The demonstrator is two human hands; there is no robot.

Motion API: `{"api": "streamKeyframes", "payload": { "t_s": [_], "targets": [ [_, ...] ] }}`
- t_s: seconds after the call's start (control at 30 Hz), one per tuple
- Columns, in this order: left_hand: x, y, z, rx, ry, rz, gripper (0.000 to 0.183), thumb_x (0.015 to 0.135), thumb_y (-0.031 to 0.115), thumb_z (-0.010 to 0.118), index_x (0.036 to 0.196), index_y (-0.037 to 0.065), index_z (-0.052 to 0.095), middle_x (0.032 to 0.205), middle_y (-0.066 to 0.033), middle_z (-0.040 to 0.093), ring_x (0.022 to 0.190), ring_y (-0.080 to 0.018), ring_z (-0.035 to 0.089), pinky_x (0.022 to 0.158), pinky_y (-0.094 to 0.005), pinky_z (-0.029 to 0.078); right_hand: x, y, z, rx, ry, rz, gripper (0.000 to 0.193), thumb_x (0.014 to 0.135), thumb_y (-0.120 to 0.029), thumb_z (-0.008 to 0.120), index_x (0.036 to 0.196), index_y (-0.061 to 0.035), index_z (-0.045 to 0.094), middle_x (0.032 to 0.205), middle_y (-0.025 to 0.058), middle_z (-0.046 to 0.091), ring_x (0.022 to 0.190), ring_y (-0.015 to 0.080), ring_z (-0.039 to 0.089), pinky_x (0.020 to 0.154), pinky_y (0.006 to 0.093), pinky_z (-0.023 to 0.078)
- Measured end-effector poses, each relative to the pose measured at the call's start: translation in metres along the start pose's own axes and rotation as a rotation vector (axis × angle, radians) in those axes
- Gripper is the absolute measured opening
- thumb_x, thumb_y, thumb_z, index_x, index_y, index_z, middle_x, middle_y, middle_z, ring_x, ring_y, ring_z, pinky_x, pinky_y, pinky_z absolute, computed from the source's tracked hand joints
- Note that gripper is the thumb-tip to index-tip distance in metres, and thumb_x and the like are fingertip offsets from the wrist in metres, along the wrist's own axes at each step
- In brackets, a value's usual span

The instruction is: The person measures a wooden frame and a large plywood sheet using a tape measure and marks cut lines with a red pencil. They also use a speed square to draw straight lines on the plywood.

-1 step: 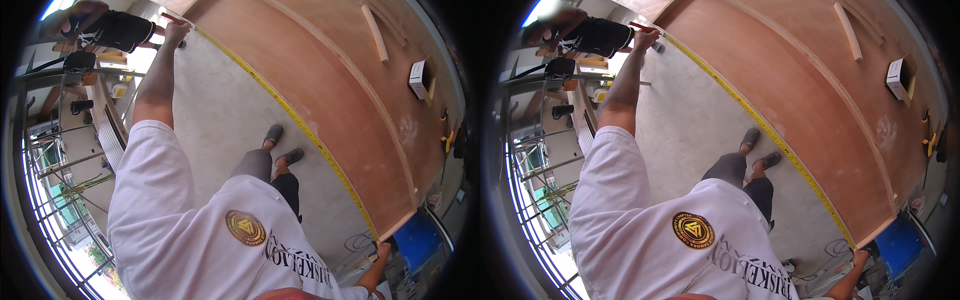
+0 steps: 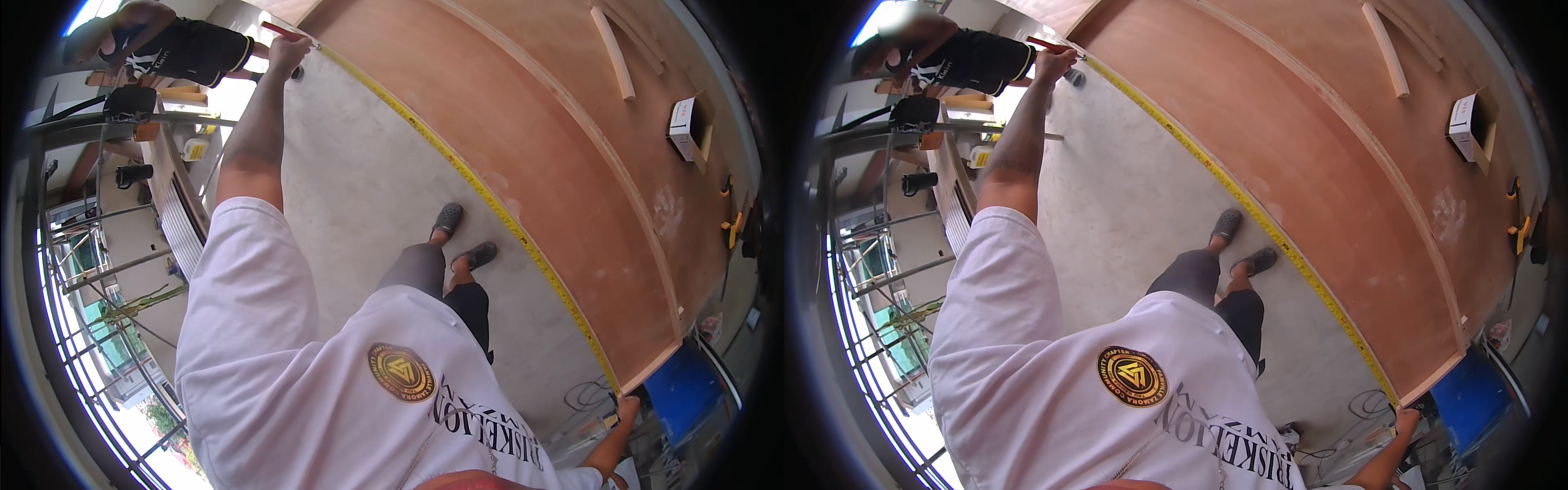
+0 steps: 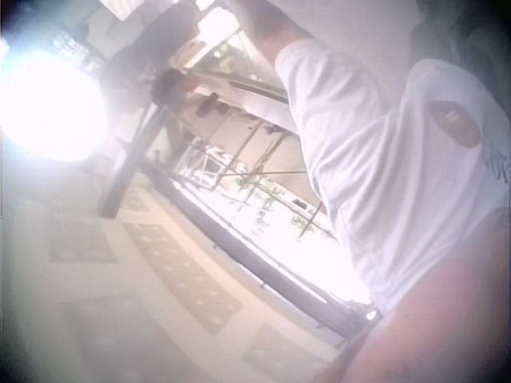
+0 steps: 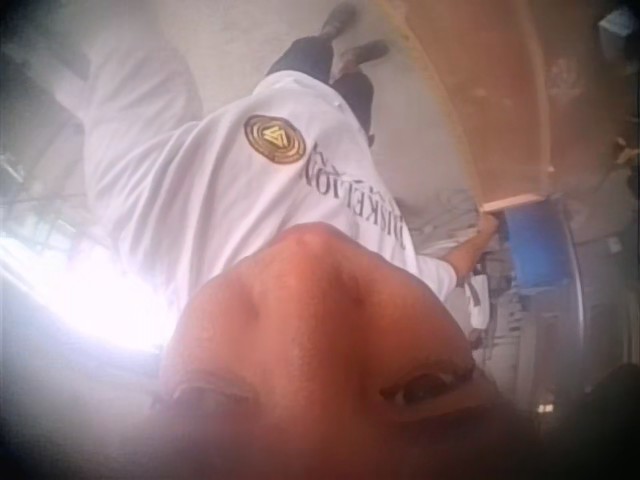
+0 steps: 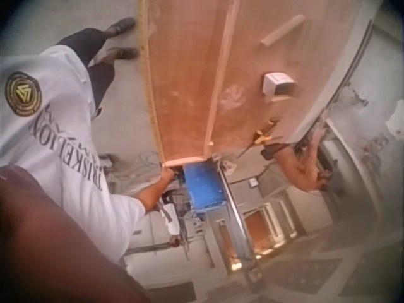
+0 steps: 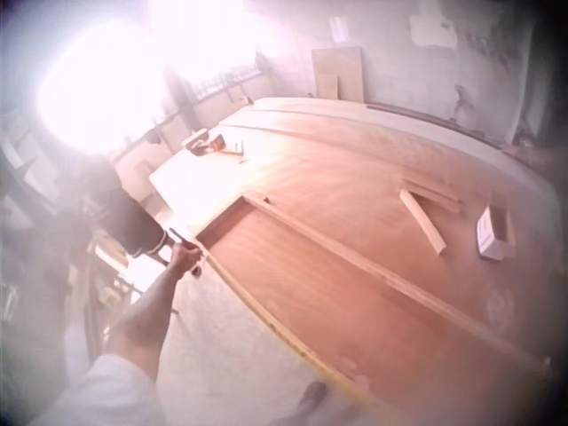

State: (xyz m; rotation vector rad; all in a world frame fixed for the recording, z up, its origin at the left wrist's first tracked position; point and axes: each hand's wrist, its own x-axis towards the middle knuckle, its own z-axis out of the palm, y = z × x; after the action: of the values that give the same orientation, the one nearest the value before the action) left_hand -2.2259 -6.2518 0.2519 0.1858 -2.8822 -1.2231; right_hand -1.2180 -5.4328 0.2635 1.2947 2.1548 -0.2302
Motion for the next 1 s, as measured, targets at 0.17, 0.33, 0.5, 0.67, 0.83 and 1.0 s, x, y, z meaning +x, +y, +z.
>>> {"api": "streamKeyframes", "payload": {
  "t_s": [0.17, 0.33, 0.5, 0.67, 0.83, 1.0],
  "targets": [
    [-0.005, 0.01, 0.004, -0.122, -0.136, 0.033, 0.021, 0.086, 0.018, 0.077, 0.099, 0.001, 0.075, 0.081, -0.0057, 0.072, 0.07, -0.0122, 0.065, 0.062, -0.0266, 0.051, 0.003, -0.005, -0.002, 0.053, -0.032, -0.044, 0.039, 0.089, -0.022, 0.075, 0.075, 0.0137, 0.066, 0.065, 0.0263, 0.064, 0.06, 0.0347, 0.063, 0.066, 0.0473, 0.05],
    [0.0, 0.018, 0.0, -0.054, -0.193, 0.05, 0.019, 0.084, 0.016, 0.079, 0.096, 0.001, 0.074, 0.078, -0.0025, 0.068, 0.067, -0.0104, 0.06, 0.058, -0.0263, 0.048, -0.002, -0.013, 0.008, 0.054, -0.066, -0.027, 0.038, 0.088, -0.022, 0.076, 0.077, 0.0133, 0.067, 0.067, 0.0263, 0.064, 0.062, 0.0352, 0.065, 0.067, 0.0472, 0.05],
    [0.007, 0.013, 0.007, -0.047, -0.126, 0.076, 0.019, 0.081, 0.013, 0.081, 0.094, 0.001, 0.074, 0.078, -0.0037, 0.069, 0.067, -0.0112, 0.061, 0.059, -0.026, 0.048, -0.003, -0.021, 0.005, 0.033, -0.069, 0.019, 0.039, 0.087, -0.025, 0.076, 0.082, 0.0132, 0.069, 0.07, 0.028, 0.066, 0.064, 0.0368, 0.065, 0.069, 0.0487, 0.05],
    [0.011, 0.013, 0.006, -0.087, -0.124, -0.014, 0.018, 0.082, 0.009, 0.081, 0.096, 0.0, 0.074, 0.079, -0.0058, 0.069, 0.068, -0.0125, 0.063, 0.059, -0.0255, 0.05, -0.001, -0.025, 0.004, 0.047, -0.073, 0.039, 0.038, 0.087, -0.024, 0.077, 0.079, 0.0125, 0.069, 0.066, 0.0255, 0.065, 0.061, 0.0316, 0.063, 0.068, 0.0477, 0.05],
    [0.013, 0.014, 0.01, -0.117, -0.152, 0.018, 0.02, 0.082, 0.009, 0.082, 0.097, -0.001, 0.074, 0.08, -0.0071, 0.07, 0.068, -0.0131, 0.064, 0.06, -0.0253, 0.051, 0.003, -0.017, 0.012, 0.044, -0.063, 0.019, 0.039, 0.086, -0.025, 0.077, 0.08, 0.013, 0.069, 0.065, 0.0259, 0.064, 0.06, 0.0306, 0.061, 0.067, 0.0489, 0.049],
    [0.011, 0.015, 0.012, -0.139, -0.144, 0.003, 0.019, 0.082, 0.007, 0.081, 0.097, -0.001, 0.073, 0.081, -0.0073, 0.07, 0.067, -0.0127, 0.064, 0.057, -0.0244, 0.05, 0.009, -0.012, 0.014, 0.046, -0.07, 0.066, 0.038, 0.086, -0.024, 0.077, 0.079, 0.012, 0.07, 0.066, 0.0254, 0.065, 0.06, 0.0309, 0.062, 0.066, 0.0484, 0.049]
  ]
}}
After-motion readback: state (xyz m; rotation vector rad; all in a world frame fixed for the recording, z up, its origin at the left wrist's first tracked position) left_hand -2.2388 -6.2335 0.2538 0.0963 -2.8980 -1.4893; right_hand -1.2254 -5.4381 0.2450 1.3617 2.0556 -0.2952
